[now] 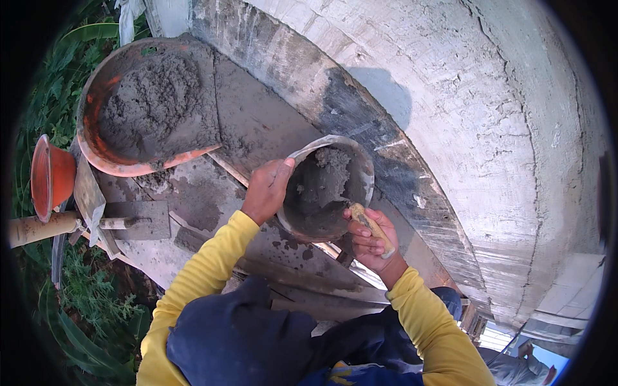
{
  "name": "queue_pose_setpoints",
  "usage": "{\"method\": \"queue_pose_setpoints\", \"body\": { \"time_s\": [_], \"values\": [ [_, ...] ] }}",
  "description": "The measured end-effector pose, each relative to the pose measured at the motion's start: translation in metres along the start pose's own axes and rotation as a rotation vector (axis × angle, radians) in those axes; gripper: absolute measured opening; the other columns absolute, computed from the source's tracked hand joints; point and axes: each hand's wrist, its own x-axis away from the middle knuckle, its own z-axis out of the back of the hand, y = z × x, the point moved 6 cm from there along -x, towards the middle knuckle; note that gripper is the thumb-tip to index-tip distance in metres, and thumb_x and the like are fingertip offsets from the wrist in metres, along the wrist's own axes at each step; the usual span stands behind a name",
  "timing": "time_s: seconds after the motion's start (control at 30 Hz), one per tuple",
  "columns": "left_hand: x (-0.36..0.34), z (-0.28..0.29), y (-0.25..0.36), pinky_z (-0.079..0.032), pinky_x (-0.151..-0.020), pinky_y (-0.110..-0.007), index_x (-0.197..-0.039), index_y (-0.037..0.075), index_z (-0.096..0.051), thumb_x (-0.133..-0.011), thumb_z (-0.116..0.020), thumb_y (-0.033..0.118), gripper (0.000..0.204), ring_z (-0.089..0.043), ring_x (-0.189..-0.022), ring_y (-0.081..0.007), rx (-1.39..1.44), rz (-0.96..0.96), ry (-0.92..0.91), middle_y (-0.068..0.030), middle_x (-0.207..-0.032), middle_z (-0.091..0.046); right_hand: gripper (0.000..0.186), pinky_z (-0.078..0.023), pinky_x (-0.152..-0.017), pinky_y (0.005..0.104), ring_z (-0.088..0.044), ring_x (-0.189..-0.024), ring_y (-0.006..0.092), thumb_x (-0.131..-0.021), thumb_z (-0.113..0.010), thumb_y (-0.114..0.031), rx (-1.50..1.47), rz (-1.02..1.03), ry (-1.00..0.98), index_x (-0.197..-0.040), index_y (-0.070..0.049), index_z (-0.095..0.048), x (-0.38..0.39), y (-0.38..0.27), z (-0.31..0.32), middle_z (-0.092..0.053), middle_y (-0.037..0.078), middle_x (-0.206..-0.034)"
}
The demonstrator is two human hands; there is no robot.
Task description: The person scoops wet cement from a basin using a trowel and applies it to a curved concrete wall. They smooth the surface with the trowel, transfer some cement into a bucket, and continue spreading and leveling the material along the wall.
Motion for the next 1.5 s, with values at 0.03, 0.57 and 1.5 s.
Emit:
{"method": "queue_pose_setpoints", "body": {
  "time_s": [0.03,0.57,1.5],
  "values": [
    [-0.001,0.002,0.0,-0.047,-0.073,-0.041,-0.095,-0.006,-0.065,-0.113,-0.054,0.027,0.039,-0.053,-0.073,-0.0292,0.016,-0.006,0.009,-0.0182,-0.081,-0.059,0.034,-0.052,-0.041,0.0299,-0.056,-0.048,0.0163,-0.109,-0.051,-0.023,-0.044,-0.003,-0.014,-0.131,0.003,-0.053,0.014,-0.003,-0.008,-0.057,0.015,-0.085],
    [0.003,-0.009,0.011,-0.049,-0.074,-0.051,-0.096,-0.005,-0.067,-0.113,-0.053,0.024,0.035,-0.062,-0.083,-0.0492,-0.181,-0.046,0.01,-0.0267,-0.087,-0.064,0.046,-0.055,-0.086,0.0599,-0.071,-0.095,0.051,-0.099,-0.061,-0.02,2.734,-0.023,0.5,-0.135,0.009,-0.052,0.034,0.015,-0.085,-0.071,0.032,-0.096],
    [0.009,-0.039,0.045,-0.048,-0.073,-0.049,-0.099,-0.004,-0.068,-0.112,-0.057,0.026,0.034,-0.061,-0.081,-0.0465,-0.137,-0.124,-0.168,-0.0233,-0.085,-0.062,0.041,-0.057,-0.081,0.0568,-0.074,-0.081,0.0467,-0.106,-0.058,-0.029,2.888,0.085,0.695,-0.124,0.008,-0.061,0.049,-0.032,-0.109,-0.072,0.027,-0.085]
  ]
}}
